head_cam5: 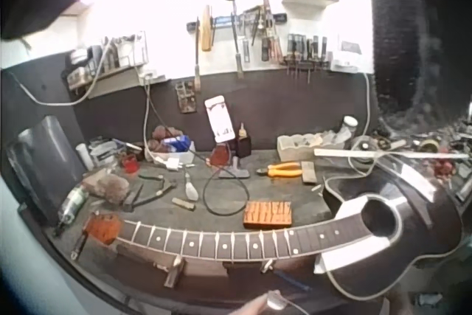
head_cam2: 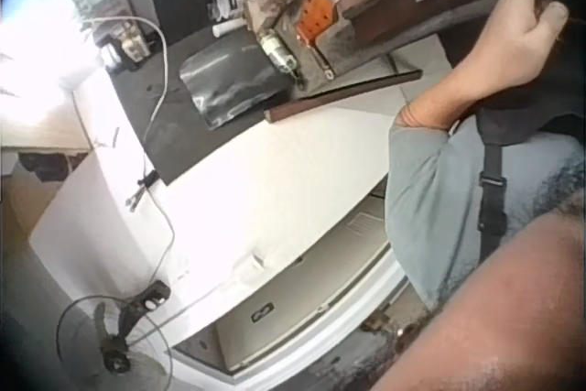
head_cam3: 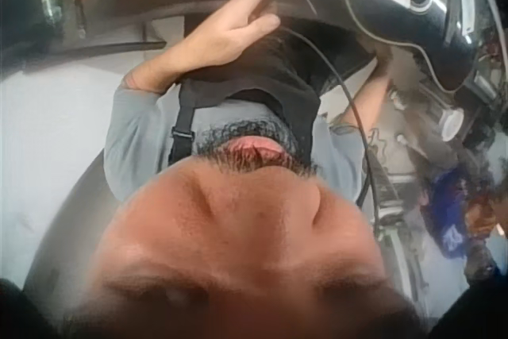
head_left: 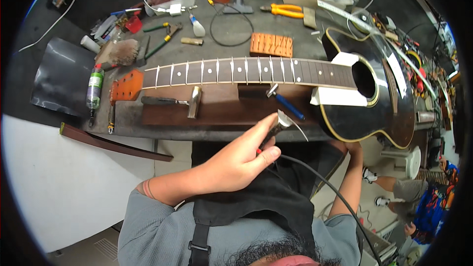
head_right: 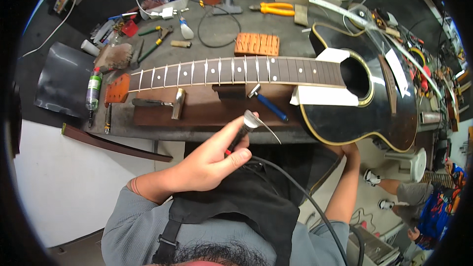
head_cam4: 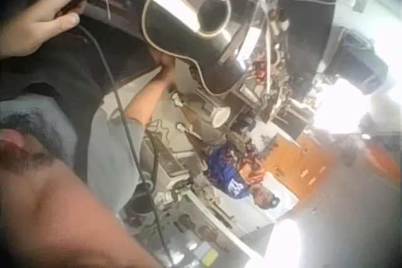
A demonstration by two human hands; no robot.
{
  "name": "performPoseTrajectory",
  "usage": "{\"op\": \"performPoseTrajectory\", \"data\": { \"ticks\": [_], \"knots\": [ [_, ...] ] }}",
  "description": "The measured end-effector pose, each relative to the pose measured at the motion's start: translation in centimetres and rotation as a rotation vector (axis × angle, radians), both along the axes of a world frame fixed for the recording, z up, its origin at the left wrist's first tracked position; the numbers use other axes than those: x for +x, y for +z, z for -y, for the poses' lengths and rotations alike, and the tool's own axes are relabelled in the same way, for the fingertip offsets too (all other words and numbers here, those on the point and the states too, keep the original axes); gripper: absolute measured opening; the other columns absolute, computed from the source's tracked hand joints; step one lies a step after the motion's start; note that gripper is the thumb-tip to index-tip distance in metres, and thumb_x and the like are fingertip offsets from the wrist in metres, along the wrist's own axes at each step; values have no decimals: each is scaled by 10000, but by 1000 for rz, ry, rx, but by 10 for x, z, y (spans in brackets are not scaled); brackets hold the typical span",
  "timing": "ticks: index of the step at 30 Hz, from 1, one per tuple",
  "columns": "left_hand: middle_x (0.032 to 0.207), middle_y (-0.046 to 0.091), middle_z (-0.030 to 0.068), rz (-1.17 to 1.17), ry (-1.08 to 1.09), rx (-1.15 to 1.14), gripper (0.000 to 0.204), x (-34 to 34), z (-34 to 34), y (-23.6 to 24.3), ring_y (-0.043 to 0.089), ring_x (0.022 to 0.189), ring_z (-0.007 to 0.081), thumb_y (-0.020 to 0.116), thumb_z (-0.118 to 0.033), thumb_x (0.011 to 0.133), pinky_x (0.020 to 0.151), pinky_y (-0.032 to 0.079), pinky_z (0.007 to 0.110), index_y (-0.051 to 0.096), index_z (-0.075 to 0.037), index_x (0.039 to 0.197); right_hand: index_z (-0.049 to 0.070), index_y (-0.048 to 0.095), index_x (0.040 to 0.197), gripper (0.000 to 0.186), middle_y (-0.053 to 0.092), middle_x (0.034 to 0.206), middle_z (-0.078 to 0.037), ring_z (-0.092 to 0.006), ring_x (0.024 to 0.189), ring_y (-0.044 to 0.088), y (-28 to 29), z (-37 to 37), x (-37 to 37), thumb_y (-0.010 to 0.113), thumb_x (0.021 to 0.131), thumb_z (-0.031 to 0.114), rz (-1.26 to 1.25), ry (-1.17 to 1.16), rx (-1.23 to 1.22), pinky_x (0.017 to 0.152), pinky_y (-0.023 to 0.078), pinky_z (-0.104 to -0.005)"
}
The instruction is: The person installs frets on a guitar neck by applying glue into fret slots, inserting fret wire, and tapping each fret into place with a hammer. The person also uses a file to smooth the fret ends and a small tool to adjust the frets. The guitar neck is clamped to a workbench during the process.
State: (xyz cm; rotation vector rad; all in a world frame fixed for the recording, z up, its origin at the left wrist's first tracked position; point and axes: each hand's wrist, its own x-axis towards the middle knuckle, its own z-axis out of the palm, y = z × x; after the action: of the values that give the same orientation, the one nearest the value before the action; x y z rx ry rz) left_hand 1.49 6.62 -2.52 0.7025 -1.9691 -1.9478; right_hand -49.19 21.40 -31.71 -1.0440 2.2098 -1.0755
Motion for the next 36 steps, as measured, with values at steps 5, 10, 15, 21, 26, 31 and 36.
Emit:
{"op": "performPoseTrajectory", "data": {
  "ticks": [5,10,15,21,26,31,36],
  "knots": [
    [1778,406,314,24,-37,-40,753,-9,-6,10,490,1619,344,584,-228,1208,1318,426,431,211,106,1769,4,591,1582,568,594,1617,-278,-456,1506,566,26,86,-22,720,1103,283,-43,12,-101,1236,457,-516],
    [1781,401,319,13,-1,-92,753,-4,-8,15,460,1646,358,583,-229,1205,1333,411,444,212,105,1769,-5,651,1516,489,673,1529,-268,-464,1434,626,36,73,-20,709,1100,245,-76,82,-94,1193,490,-528],
    [1782,402,316,37,9,-116,747,3,-5,11,446,1656,363,577,-240,1208,1344,392,438,222,105,1767,-15,710,1449,417,752,1441,-259,-473,1363,687,50,-24,-5,697,1097,208,-225,224,125,1149,522,-541],
    [1763,438,290,-20,-26,-104,738,5,-6,8,494,1614,351,589,-218,1201,1316,427,434,232,82,1773,-60,748,1122,256,774,961,-127,-209,882,743,181,-82,110,666,1122,182,289,217,298,844,599,-348],
    [1723,486,290,-105,-65,-171,734,8,-16,8,570,1547,369,601,-193,1193,1271,480,447,231,33,1786,-57,729,1298,238,783,987,-85,-150,922,730,295,-25,243,644,1134,93,373,269,-278,896,598,-329],
    [1791,400,231,-51,-38,-249,788,40,-22,16,472,1633,340,624,-106,1160,1288,477,444,203,-10,1819,-64,749,1290,213,797,986,-96,-126,859,758,333,30,307,662,1115,21,296,552,-274,769,610,-284],
    [1707,466,246,-29,166,-445,800,78,-21,6,557,1523,384,619,-56,1135,1218,522,445,211,-17,1822,-64,749,1197,124,779,863,-67,-101,742,740,344,66,347,684,1106,-10,287,671,-193,672,588,-261]
  ]
}}
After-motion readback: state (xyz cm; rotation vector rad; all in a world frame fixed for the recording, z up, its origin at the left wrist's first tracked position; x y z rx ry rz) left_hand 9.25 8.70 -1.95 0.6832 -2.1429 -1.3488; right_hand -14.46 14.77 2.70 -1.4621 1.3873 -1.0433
